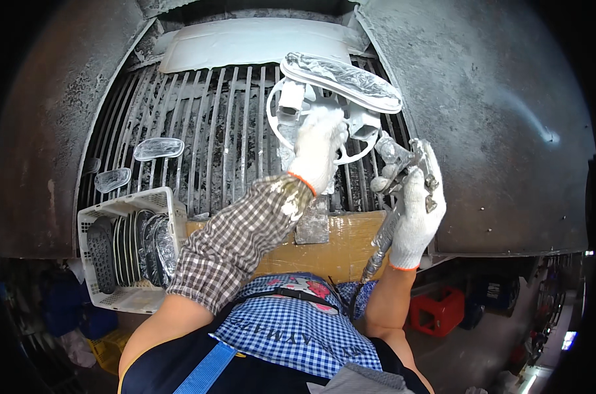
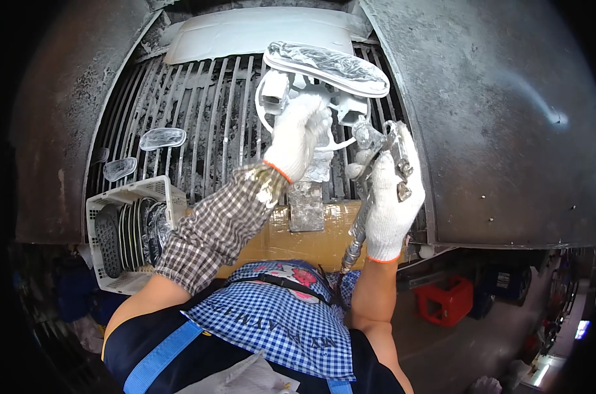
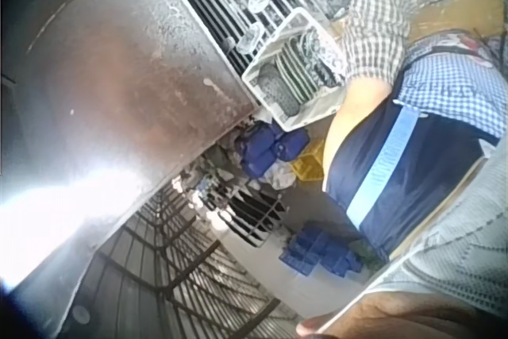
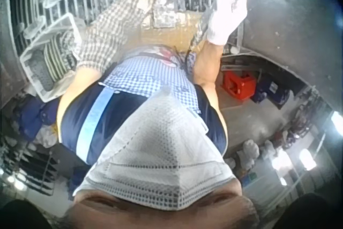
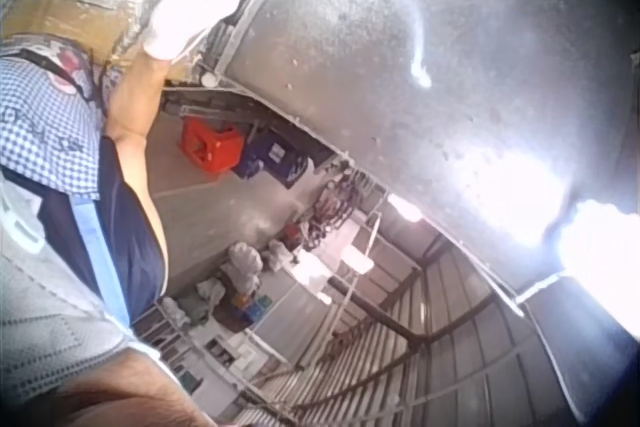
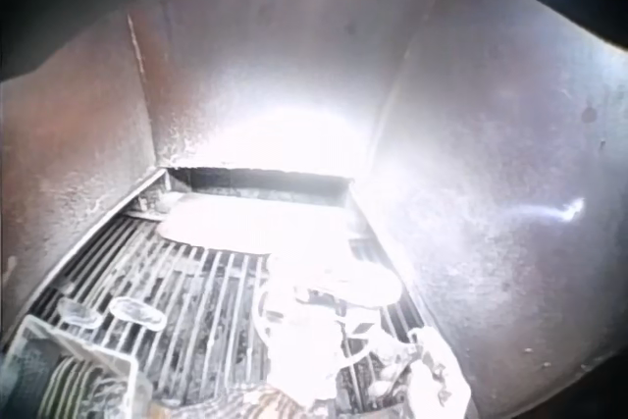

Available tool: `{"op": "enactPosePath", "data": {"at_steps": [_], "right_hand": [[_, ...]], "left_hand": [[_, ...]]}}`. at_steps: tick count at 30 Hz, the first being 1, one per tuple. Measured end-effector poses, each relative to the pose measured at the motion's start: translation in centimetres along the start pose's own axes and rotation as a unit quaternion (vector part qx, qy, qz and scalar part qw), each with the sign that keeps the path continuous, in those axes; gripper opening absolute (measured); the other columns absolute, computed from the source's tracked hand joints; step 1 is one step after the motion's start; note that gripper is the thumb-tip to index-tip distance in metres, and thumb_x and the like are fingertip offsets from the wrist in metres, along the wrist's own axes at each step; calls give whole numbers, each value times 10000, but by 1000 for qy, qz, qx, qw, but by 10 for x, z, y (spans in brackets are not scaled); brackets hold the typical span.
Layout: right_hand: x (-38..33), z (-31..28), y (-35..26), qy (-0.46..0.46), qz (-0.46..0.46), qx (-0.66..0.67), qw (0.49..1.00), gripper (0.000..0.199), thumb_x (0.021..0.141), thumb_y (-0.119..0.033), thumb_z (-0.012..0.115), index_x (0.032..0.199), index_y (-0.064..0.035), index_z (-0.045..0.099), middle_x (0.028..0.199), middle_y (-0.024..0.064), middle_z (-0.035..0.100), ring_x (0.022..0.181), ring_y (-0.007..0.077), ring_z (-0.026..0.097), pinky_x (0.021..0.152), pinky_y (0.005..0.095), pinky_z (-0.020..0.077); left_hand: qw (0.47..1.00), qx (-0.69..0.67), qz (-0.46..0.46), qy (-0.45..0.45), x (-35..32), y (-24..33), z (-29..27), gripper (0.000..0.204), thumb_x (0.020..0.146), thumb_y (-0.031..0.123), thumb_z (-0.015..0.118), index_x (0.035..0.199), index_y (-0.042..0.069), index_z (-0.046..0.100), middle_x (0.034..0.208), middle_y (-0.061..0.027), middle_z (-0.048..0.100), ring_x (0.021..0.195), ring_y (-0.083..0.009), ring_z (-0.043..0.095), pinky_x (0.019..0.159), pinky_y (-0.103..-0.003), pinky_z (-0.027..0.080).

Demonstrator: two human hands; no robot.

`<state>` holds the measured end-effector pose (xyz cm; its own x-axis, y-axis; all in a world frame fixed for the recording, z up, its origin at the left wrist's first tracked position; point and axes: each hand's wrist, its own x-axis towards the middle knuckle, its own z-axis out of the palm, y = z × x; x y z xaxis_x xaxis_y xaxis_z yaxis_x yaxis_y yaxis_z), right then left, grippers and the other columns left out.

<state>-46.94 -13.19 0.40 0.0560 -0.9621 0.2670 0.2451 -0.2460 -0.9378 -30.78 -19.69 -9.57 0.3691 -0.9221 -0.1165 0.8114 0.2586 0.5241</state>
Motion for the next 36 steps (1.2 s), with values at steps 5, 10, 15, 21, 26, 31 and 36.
{"op": "enactPosePath", "data": {"at_steps": [5, 10, 15, 21, 26, 31, 36], "right_hand": [[-10, -19, 1, 13, 5, -57, 998, 489, 1110, -105, 563, 1563, 55, 475, 1082, 142, 740, 836, 156, 719, 791, 300, 603], [-21, -12, 4, 35, 37, -56, 997, 448, 1110, -88, 539, 1536, 49, 506, 1085, 142, 724, 830, 157, 682, 749, 298, 594], [-31, -30, 22, 8, 32, -91, 995, 489, 1108, -88, 509, 1573, 58, 469, 1279, 203, 694, 906, 206, 723, 789, 357, 625], [-43, -40, 44, -8, 25, -194, 981, 477, 1130, -139, 486, 1565, 57, 478, 1291, 218, 705, 859, 185, 693, 809, 350, 592], [-61, -45, 66, -68, 68, -187, 978, 493, 1122, -134, 488, 1574, 62, 464, 1283, 194, 704, 931, 181, 699, 872, 344, 576], [-73, -71, 99, -106, 99, -232, 962, 528, 1097, -131, 528, 1588, 53, 468, 1169, 121, 713, 892, 143, 682, 832, 297, 550], [-76, -69, 104, -111, 113, -257, 953, 532, 1094, -120, 528, 1594, 47, 462, 1142, 106, 706, 873, 135, 669, 811, 287, 546]], "left_hand": [[998, -42, -32, 35, 30, 10, 43, 241, 1013, 247, 740, 1112, 43, 658, 1001, -50, 699, 914, -196, 667, 859, -367, 553], [989, 1, -143, 48, 60, 19, 48, 247, 1029, 294, 689, 1048, 51, 728, 889, -62, 722, 717, -173, 625, 636, -352, 532], [985, 42, -83, 142, 29, 52, 64, 139, 962, 176, 765, 1047, 67, 743, 890, -42, 713, 706, -156, 595, 660, -346, 567], [982, 85, 103, 136, 13, 113, -16, 197, 961, 92, 749, 1145, 22, 762, 1104, -109, 773, 938, -201, 710, 826, -297, 577], [963, -33, 217, 156, 16, 148, -137, 211, 978, 89, 704, 1158, -18, 721, 1093, -120, 750, 951, -215, 707, 844, -361, 595], [948, -82, 144, 270, 1, 101, -251, 376, 988, -12, 639, 1344, -83, 542, 1250, -218, 683, 1139, -336, 721, 1015, -493, 637], [936, -110, 57, 330, -29, 17, -363, 496, 970, 61, 673, 1421, -72, 513, 1331, -234, 667, 1154, -355, 732, 975, -488, 654]]}}
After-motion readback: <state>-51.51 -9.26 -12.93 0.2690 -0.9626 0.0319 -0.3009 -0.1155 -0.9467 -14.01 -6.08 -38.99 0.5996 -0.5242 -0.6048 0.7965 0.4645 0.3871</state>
